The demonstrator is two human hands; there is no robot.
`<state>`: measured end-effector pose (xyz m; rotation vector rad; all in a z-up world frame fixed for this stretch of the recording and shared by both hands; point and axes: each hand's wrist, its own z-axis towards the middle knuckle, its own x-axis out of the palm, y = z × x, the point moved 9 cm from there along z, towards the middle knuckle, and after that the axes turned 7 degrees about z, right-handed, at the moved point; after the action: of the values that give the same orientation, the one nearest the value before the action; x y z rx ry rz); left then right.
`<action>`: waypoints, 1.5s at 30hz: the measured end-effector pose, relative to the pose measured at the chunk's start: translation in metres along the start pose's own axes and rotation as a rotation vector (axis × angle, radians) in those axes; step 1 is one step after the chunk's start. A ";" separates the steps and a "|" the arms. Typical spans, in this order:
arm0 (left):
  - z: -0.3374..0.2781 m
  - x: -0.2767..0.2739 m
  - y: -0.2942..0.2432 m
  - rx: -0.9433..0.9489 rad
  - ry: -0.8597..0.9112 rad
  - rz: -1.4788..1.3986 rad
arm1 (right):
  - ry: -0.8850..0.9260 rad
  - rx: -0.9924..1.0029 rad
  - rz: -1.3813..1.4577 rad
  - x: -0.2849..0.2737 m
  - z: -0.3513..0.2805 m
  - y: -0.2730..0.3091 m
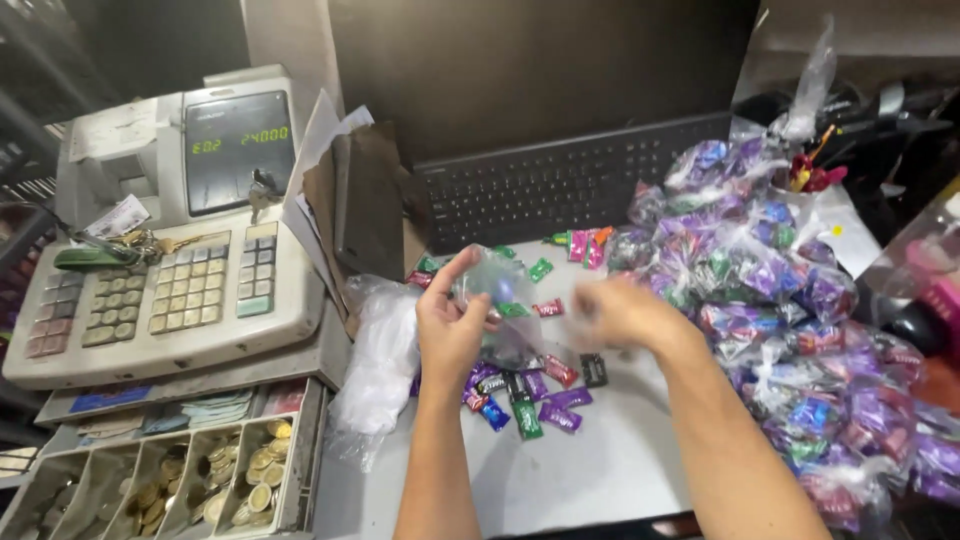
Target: Bagging small individually wrapped candies into plastic bags at a checkout counter.
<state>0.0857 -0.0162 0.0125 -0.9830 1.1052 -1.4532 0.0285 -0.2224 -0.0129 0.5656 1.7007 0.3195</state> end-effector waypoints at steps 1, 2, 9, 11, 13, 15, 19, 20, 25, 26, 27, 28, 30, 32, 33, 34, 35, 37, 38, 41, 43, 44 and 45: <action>0.001 0.000 0.001 -0.001 0.003 0.003 | 0.000 0.001 0.004 0.010 0.013 -0.005; 0.003 0.000 0.002 0.000 0.001 -0.012 | 0.136 0.026 0.021 0.033 0.026 -0.012; 0.004 0.000 0.009 -0.041 0.016 -0.039 | -0.089 -0.192 0.322 0.002 0.024 0.006; 0.003 0.002 0.009 -0.032 0.025 -0.040 | -0.294 -0.346 0.568 -0.020 0.016 0.018; 0.003 0.004 0.011 -0.034 0.037 -0.034 | -0.493 -0.491 0.824 -0.034 0.006 0.030; 0.002 0.009 0.011 -0.018 0.066 -0.031 | -0.572 -0.726 0.711 -0.032 -0.010 0.063; 0.005 0.005 0.015 0.018 0.051 -0.035 | -0.470 -0.891 0.495 -0.022 -0.024 0.084; 0.005 0.005 0.015 -0.011 0.054 -0.058 | -0.385 -0.821 0.427 -0.014 -0.018 0.083; 0.000 0.005 0.007 -0.046 0.066 -0.053 | -0.346 -0.708 0.354 0.002 0.005 0.068; -0.001 0.005 0.004 -0.051 0.072 -0.038 | -0.377 -0.659 0.388 -0.001 0.006 0.064; -0.003 0.003 0.000 -0.054 0.073 -0.021 | -0.406 -0.615 0.424 -0.004 0.007 0.062; -0.002 0.003 -0.005 -0.050 0.070 -0.022 | -0.406 -0.619 0.421 -0.007 0.007 0.065; -0.005 0.007 -0.009 -0.085 0.103 0.012 | -0.529 -0.650 0.429 -0.017 -0.001 0.065; -0.003 0.002 -0.004 -0.075 0.065 -0.022 | -0.647 -0.594 0.468 -0.028 0.007 0.044; -0.002 -0.002 -0.002 -0.066 0.023 -0.056 | -0.761 -0.539 0.505 -0.036 0.009 0.029; -0.002 -0.003 -0.003 -0.067 0.022 -0.058 | -0.759 -0.539 0.503 -0.029 0.019 0.017; -0.002 -0.006 -0.004 -0.076 0.003 -0.076 | -0.624 -0.488 0.355 -0.012 0.039 0.010; -0.002 -0.007 -0.005 -0.089 -0.010 -0.091 | -0.489 -0.428 0.211 0.021 0.068 -0.010; -0.003 -0.005 -0.006 -0.089 -0.003 -0.088 | -0.353 -0.361 0.158 0.046 0.086 -0.021; -0.003 -0.002 -0.001 -0.084 0.005 -0.107 | -0.212 -0.243 0.081 0.066 0.103 -0.042; 0.001 -0.005 -0.001 -0.071 -0.003 -0.127 | -0.210 -0.205 0.055 0.047 0.097 -0.035; 0.003 -0.004 -0.001 -0.075 0.014 -0.101 | -0.447 -0.347 0.304 0.011 0.077 -0.020; 0.003 -0.004 0.003 -0.088 0.026 -0.077 | -0.672 -0.484 0.555 -0.020 0.052 -0.015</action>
<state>0.0896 -0.0124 0.0105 -1.0816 1.1692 -1.4936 0.0785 -0.2503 -0.0147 0.6751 0.7579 0.8101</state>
